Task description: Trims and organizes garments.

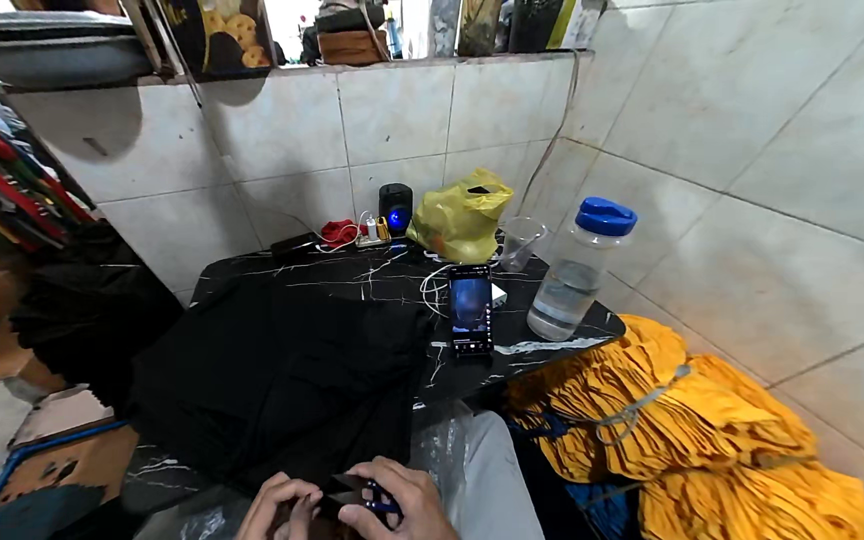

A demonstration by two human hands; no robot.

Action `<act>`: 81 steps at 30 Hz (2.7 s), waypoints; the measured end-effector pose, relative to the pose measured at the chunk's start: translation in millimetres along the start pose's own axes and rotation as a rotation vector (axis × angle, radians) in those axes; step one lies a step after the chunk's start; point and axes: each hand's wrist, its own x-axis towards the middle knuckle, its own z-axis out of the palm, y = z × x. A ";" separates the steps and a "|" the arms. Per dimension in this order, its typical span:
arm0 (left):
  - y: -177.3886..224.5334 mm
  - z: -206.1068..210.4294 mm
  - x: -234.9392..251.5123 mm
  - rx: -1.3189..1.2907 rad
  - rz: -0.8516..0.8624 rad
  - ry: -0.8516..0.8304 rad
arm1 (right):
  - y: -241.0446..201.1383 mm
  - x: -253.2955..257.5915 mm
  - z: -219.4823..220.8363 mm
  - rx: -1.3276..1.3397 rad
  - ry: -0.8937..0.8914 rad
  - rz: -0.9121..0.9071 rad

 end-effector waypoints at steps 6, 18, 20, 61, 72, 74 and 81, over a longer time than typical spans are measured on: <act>6.9 4.2 -2.3 -0.104 -0.030 -0.022 | 1.5 3.2 1.0 -0.061 -0.060 -0.048; 4.5 -4.1 -1.1 -0.060 0.003 -0.094 | -6.9 6.3 11.3 -0.210 0.129 -0.121; 7.4 -1.9 -2.9 -0.115 -0.038 -0.064 | -9.0 7.3 14.3 -0.140 0.215 -0.032; 2.0 9.8 -1.5 0.144 0.138 -0.148 | -0.1 11.2 13.3 0.603 0.060 0.262; -0.5 16.0 -6.9 0.277 0.192 -0.043 | -3.9 9.0 17.8 0.652 0.117 0.392; 3.2 15.3 -5.0 0.232 0.162 -0.027 | -4.7 8.7 17.6 0.646 0.117 0.390; -1.1 7.7 -4.9 0.267 0.156 -0.147 | -3.6 9.8 18.3 0.614 0.120 0.383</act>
